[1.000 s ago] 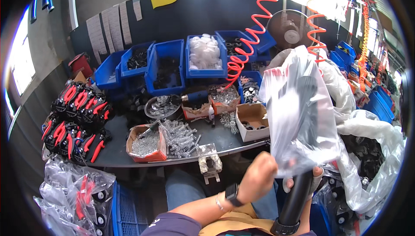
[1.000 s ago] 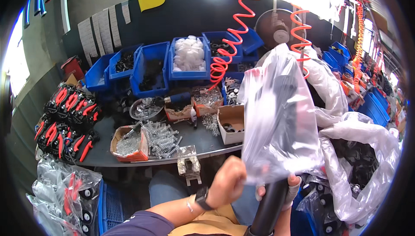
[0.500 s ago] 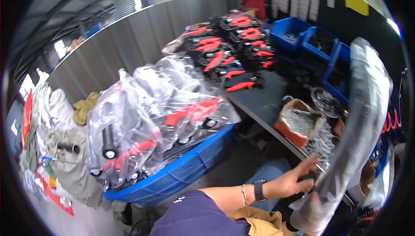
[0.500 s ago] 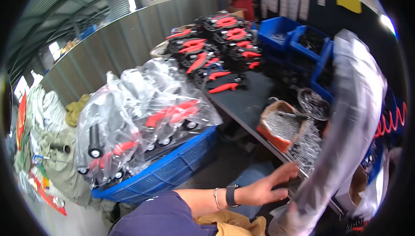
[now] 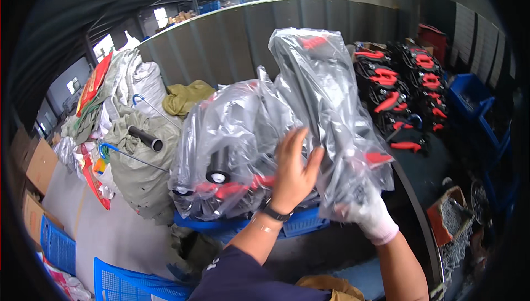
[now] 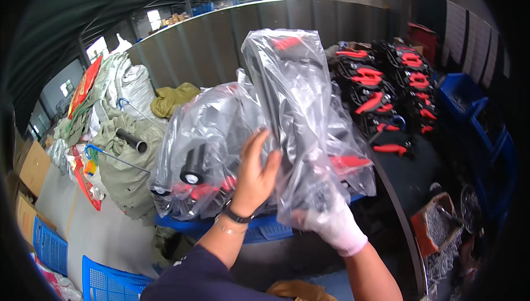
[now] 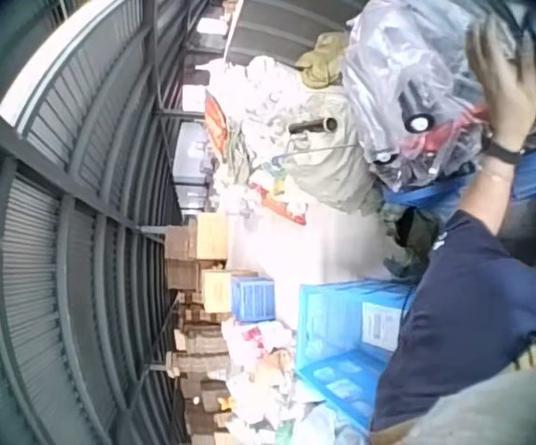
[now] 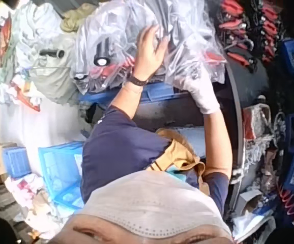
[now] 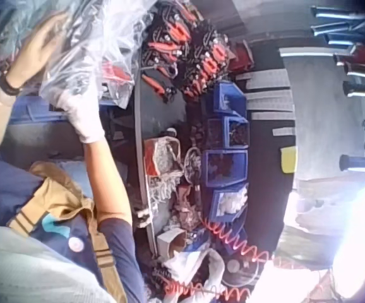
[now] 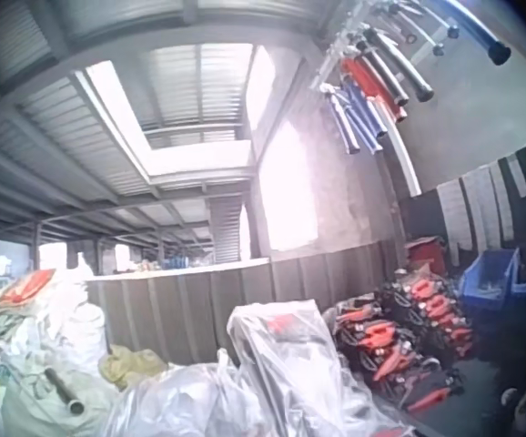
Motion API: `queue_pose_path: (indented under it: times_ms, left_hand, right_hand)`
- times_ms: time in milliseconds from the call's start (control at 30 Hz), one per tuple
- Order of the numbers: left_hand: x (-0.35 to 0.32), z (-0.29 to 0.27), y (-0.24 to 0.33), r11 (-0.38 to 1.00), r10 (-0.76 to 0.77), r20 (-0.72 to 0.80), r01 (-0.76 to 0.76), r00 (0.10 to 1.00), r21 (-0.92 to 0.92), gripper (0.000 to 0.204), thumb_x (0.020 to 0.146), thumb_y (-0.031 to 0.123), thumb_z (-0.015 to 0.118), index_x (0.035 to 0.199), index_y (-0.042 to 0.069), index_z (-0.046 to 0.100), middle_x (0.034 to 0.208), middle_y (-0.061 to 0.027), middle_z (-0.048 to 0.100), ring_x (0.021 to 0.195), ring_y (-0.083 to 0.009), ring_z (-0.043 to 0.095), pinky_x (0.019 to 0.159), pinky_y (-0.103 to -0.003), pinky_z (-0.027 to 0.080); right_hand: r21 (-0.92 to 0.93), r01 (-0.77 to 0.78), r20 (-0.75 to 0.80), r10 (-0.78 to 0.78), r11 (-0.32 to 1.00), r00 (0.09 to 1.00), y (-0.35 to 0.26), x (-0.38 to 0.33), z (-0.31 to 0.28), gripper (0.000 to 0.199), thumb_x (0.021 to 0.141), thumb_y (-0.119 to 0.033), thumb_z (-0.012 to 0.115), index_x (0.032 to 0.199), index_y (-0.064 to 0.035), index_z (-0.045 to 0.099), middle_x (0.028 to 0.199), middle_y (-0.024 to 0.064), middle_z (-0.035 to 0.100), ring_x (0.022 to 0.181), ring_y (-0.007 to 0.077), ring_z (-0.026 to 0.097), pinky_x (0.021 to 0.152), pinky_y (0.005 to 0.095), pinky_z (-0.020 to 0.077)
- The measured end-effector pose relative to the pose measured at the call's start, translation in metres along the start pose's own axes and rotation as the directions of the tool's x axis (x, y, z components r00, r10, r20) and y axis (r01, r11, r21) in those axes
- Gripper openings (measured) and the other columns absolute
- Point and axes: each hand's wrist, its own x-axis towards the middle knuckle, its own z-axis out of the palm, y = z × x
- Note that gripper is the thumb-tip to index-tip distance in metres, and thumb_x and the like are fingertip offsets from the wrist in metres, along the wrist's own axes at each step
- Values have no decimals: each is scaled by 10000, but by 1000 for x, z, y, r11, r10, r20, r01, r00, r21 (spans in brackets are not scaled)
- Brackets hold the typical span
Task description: The person assembles small mechanical components by hand and with hand tools, securing fasteners and screws into mechanical housings to create finished units.
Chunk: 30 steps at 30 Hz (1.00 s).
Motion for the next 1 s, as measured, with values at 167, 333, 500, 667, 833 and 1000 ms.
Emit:
queue_pose_path:
  times_ms: [167,333,500,667,833,1000]
  left_hand:
    - [-18,-106,-12,519,-313,-107,264,944,813,642,741,345,771,1332,267,533,1512,-172,261,1372,-531,167,1009,-729,228]
    - [-39,-139,-73,705,-510,110,341,853,622,653,719,291,790,1319,243,538,1413,-182,393,1172,-483,470,951,-547,438]
    - [-47,-140,-101,792,-402,-48,374,914,483,420,747,216,759,1129,87,639,1273,-213,501,1092,-408,549,897,-456,476]
    - [-50,-140,-106,833,-370,-138,394,919,388,407,769,232,763,1120,71,636,1228,-233,520,1137,-410,530,935,-438,457]
    - [-49,-142,-99,833,-355,-161,390,921,392,404,730,170,779,1085,40,637,1192,-206,543,1082,-374,557,912,-411,454]
    - [-48,-141,-83,749,-458,-5,389,889,536,428,728,217,780,1113,91,642,1258,-216,499,1107,-400,543,900,-436,472]
  right_hand:
    - [178,-132,80,119,975,990,11,95,56,568,788,-50,670,1305,-1,440,884,91,646,713,134,611,607,268,516]
    - [56,-244,41,242,968,969,31,146,100,437,778,-121,652,1183,-15,528,909,67,630,741,126,616,530,237,508]
    - [169,-171,-52,182,971,982,61,148,117,632,755,-162,667,1306,13,411,1061,111,616,808,156,620,587,261,526]
    - [21,-268,-19,268,963,963,54,152,106,587,781,-214,677,1279,-19,434,953,66,628,700,130,609,526,239,507]
    - [24,-309,53,307,951,950,54,152,105,687,775,-186,685,1362,9,385,1072,104,607,794,147,622,564,256,527]
    - [-104,-269,90,278,958,956,50,154,102,780,793,-197,680,1458,-16,314,1201,169,556,947,201,642,602,304,552]
